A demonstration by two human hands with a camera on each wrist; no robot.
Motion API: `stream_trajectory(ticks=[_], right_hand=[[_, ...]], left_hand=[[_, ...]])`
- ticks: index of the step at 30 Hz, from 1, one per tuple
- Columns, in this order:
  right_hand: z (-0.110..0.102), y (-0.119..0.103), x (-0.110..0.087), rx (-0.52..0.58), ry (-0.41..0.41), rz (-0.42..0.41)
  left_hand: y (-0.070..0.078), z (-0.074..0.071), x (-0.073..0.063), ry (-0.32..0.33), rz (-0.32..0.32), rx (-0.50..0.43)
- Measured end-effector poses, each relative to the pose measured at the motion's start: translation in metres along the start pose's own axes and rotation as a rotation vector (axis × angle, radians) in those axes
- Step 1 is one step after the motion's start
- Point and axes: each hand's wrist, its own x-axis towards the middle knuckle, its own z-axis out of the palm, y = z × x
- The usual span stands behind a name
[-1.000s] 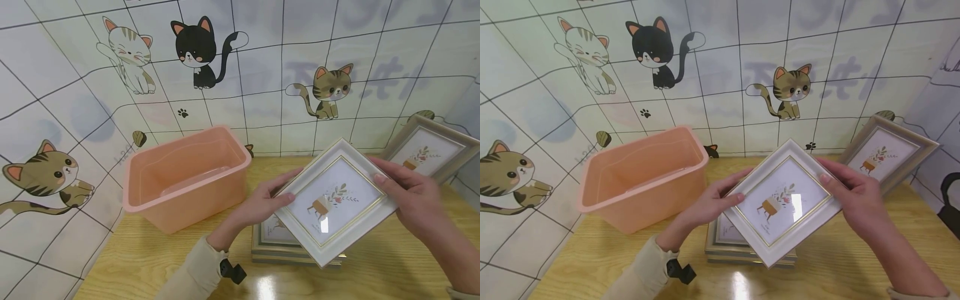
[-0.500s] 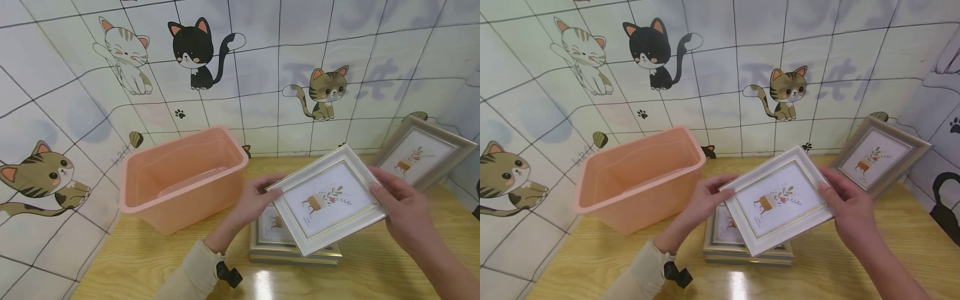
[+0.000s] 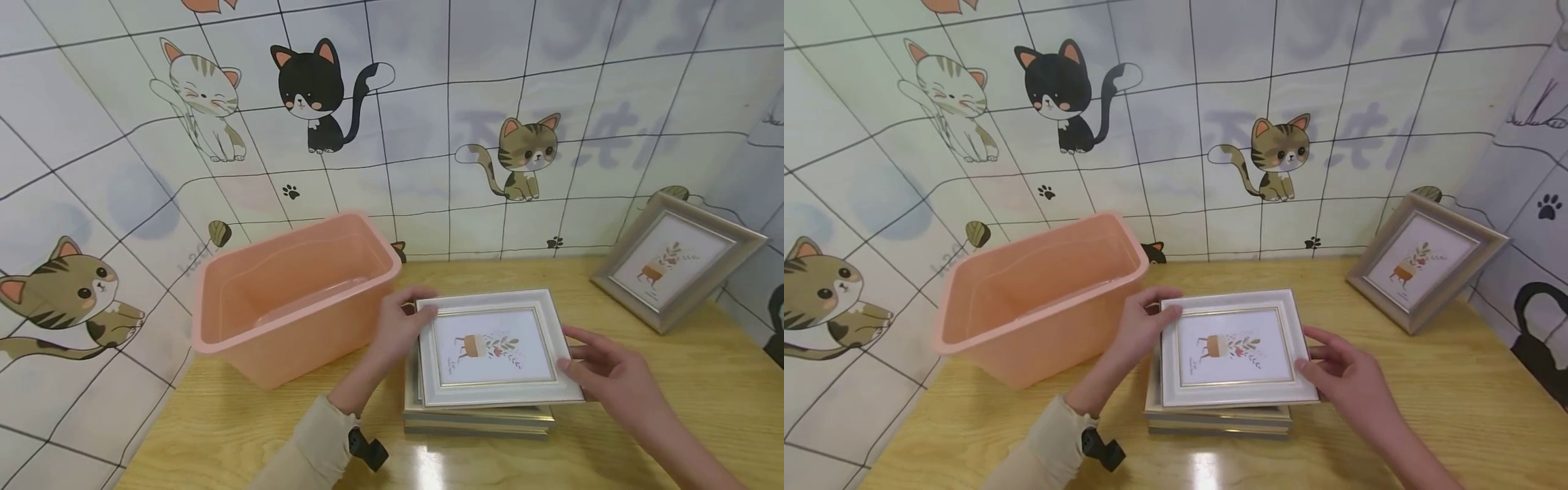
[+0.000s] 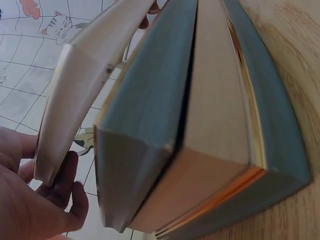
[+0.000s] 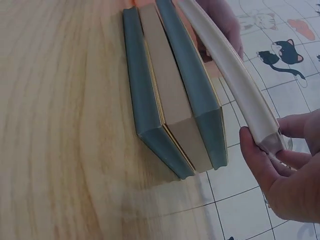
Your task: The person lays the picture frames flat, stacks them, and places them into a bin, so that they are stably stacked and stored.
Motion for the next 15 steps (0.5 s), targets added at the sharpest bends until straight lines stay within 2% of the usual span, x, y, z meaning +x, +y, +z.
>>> stream_trajectory(ticks=[7,15], right_hand=[[0.012,-0.002,-0.002,-0.029,-0.076,0.028],[0.019,-0.002,-0.006,-0.061,-0.101,-0.044]], left_hand=[[-0.007,-0.008,-0.002,0.005,-0.007,0.104],[-0.013,-0.013,-0.003,-0.019,-0.03,0.151]])
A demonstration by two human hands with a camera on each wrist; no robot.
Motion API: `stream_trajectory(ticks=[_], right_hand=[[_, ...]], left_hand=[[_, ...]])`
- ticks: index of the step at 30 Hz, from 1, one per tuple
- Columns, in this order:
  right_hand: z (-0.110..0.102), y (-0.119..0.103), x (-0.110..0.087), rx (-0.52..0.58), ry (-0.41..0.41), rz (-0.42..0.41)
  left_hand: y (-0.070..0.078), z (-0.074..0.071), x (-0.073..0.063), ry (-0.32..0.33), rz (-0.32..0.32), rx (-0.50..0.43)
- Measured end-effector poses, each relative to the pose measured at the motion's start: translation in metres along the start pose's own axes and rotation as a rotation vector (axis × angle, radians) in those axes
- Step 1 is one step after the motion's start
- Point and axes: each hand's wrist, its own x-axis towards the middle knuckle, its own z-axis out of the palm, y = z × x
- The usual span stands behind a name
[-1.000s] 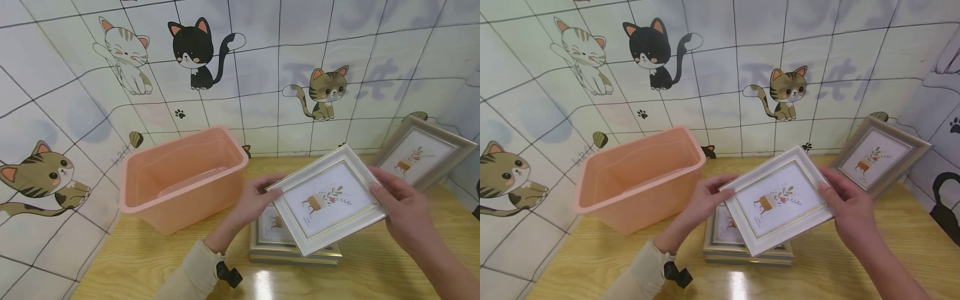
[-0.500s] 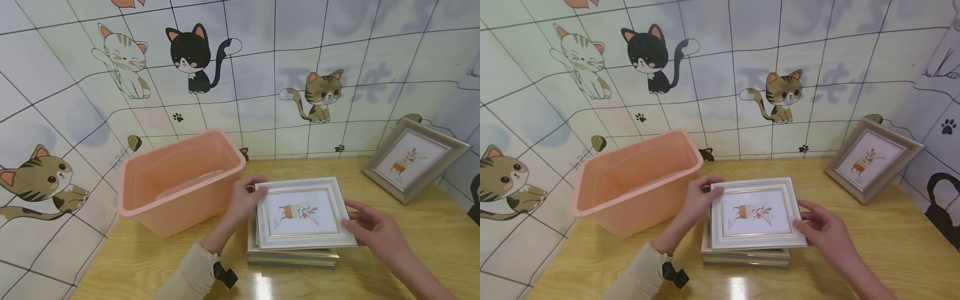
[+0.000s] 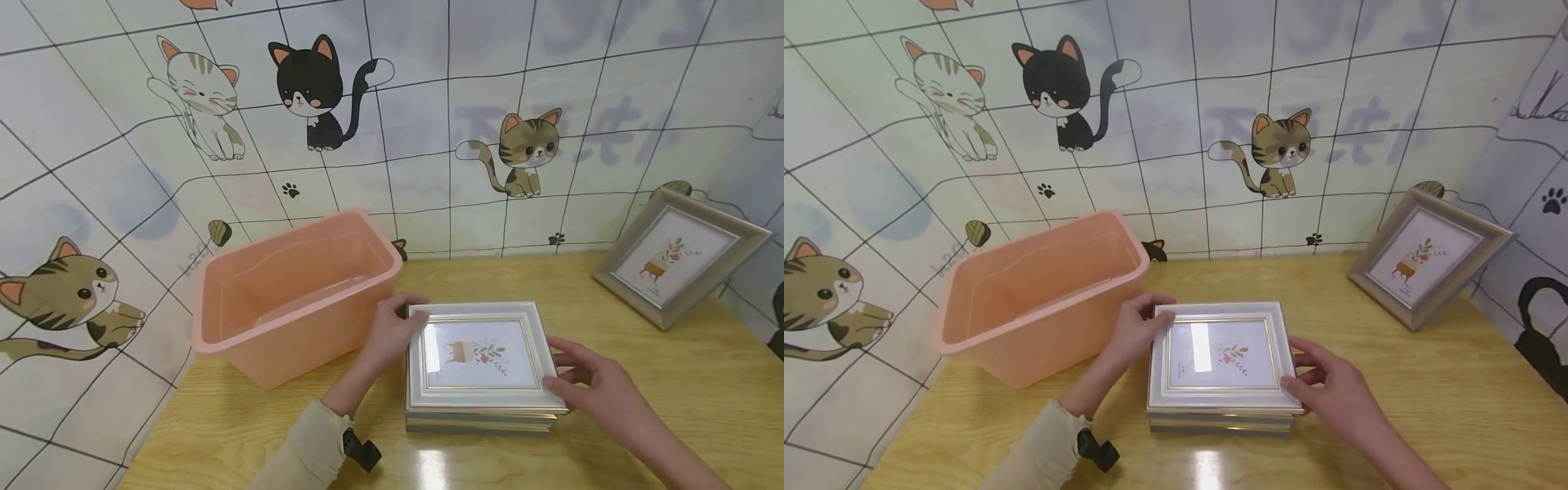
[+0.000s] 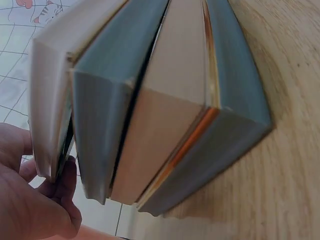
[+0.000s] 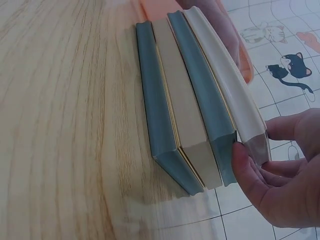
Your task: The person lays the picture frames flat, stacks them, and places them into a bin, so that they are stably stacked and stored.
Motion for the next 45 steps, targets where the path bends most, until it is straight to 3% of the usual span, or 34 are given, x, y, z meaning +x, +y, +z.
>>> stream_trajectory(ticks=[11,19,29,45], right_hand=[[0.002,-0.005,0.001,-0.075,-0.028,0.02],[0.001,-0.001,0.001,-0.103,-0.044,0.01],[0.001,0.004,0.0,-0.044,-0.074,0.02],[-0.002,0.007,0.001,-0.007,-0.053,0.004]], left_hand=[[-0.012,-0.002,0.002,-0.05,-0.06,0.012],[-0.018,0.006,0.001,-0.037,0.015,0.065],[-0.024,0.008,0.004,-0.054,-0.106,0.003],[-0.025,0.007,0.004,-0.051,-0.129,-0.002]])
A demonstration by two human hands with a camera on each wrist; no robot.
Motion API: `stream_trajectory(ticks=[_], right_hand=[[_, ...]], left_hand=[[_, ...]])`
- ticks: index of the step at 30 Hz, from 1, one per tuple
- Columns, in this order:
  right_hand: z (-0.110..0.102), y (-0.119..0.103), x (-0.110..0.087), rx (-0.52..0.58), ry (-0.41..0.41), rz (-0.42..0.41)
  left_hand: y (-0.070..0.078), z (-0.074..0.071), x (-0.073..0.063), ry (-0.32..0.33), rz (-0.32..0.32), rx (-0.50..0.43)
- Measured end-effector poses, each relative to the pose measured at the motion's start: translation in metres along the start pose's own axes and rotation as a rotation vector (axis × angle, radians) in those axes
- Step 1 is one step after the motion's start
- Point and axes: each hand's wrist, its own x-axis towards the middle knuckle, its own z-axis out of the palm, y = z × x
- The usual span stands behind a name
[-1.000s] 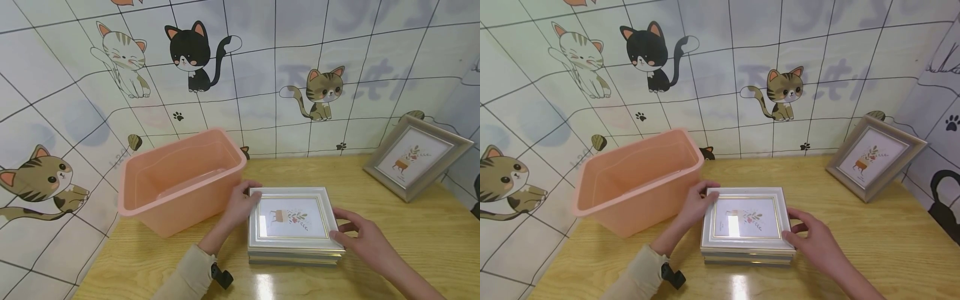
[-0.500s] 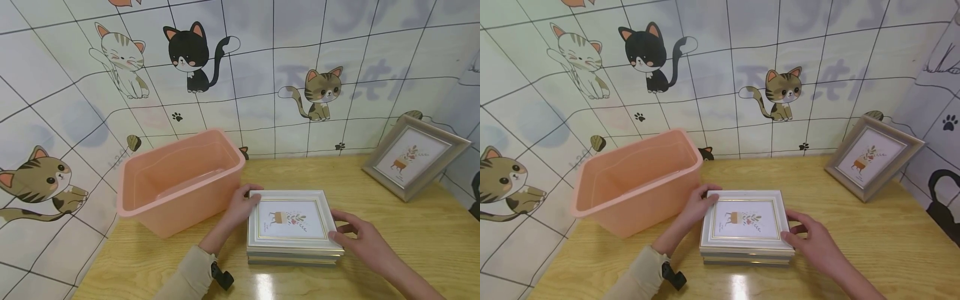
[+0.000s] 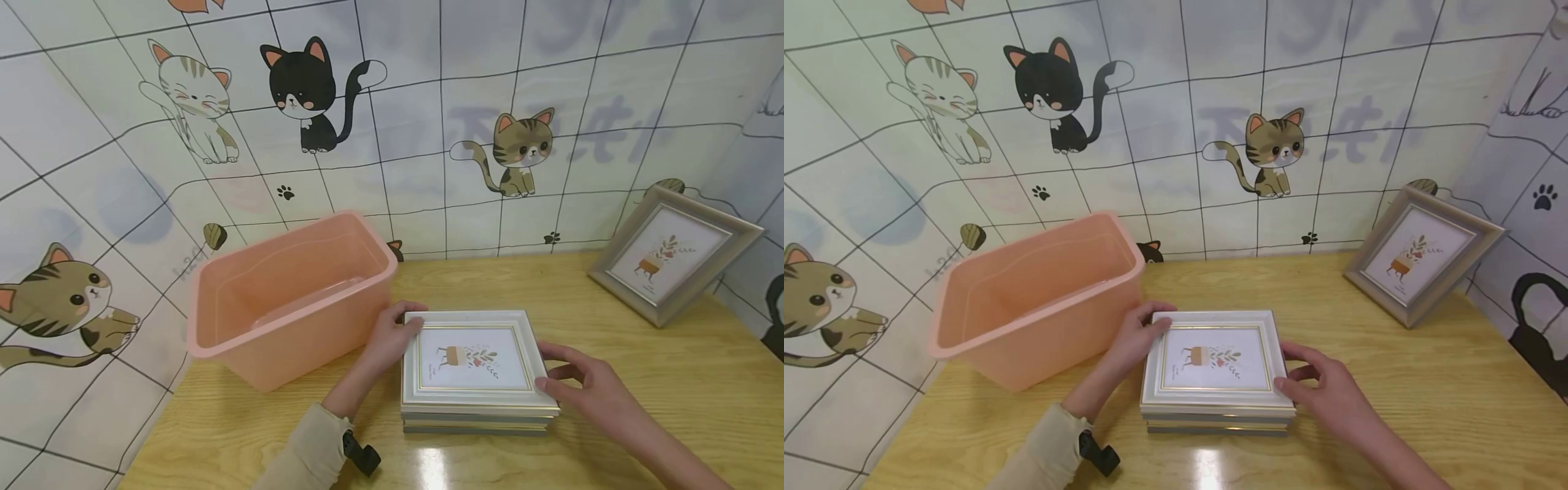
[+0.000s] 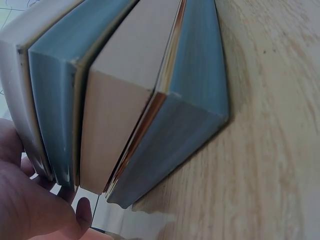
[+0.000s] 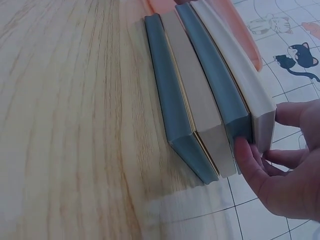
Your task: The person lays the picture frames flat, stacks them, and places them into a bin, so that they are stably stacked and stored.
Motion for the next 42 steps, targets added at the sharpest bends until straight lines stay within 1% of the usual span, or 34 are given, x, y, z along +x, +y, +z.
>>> stream_trajectory(ticks=[2,4,7,10,12,15,17,19,22,25,27,29,32,37,40,42], right_hand=[[-0.003,0.0,0.001,-0.004,-0.001,-0.013],[-0.009,0.001,0.003,0.008,0.003,-0.051],[-0.024,0.003,0.005,0.022,0.024,-0.154],[-0.046,0.0,0.01,0.011,0.052,-0.266],[-0.063,-0.006,0.016,-0.056,0.097,-0.346],[-0.092,-0.014,0.03,-0.155,0.187,-0.423],[-0.114,-0.02,0.04,-0.252,0.277,-0.408],[-0.137,-0.023,0.051,-0.313,0.343,-0.365],[-0.167,-0.021,0.067,-0.398,0.466,-0.323],[-0.189,-0.018,0.083,-0.498,0.578,-0.312],[-0.202,-0.016,0.095,-0.569,0.617,-0.268],[-0.211,-0.014,0.104,-0.641,0.608,-0.191],[-0.219,-0.008,0.114,-0.677,0.57,-0.105],[-0.23,0.003,0.122,-0.784,0.504,0.012],[-0.237,0.011,0.128,-0.837,0.472,0.05],[-0.242,0.017,0.132,-0.81,0.455,0.055]], left_hand=[[0.0,-0.001,0.0,-0.001,-0.003,-0.004],[0.0,-0.002,-0.001,-0.003,-0.003,-0.007],[0.001,-0.003,-0.002,-0.006,-0.001,-0.01],[0.002,-0.004,-0.003,-0.009,0.003,-0.008],[0.002,-0.005,-0.003,-0.009,0.006,-0.012],[0.002,-0.006,-0.003,-0.004,0.007,-0.019],[0.002,-0.007,-0.002,0.0,0.003,-0.015],[0.003,-0.007,-0.002,0.003,0.0,-0.008],[0.003,-0.007,-0.001,0.004,0.0,0.005],[0.004,-0.008,-0.001,0.0,0.014,0.016],[0.005,-0.009,-0.001,-0.004,0.017,0.021],[0.004,-0.011,-0.001,-0.005,0.02,0.015],[0.003,-0.013,-0.002,0.0,0.014,-0.001],[0.001,-0.013,-0.003,-0.003,0.01,0.0],[0.0,-0.012,-0.003,-0.013,0.013,0.007],[0.0,-0.01,-0.002,-0.013,0.013,0.006]])
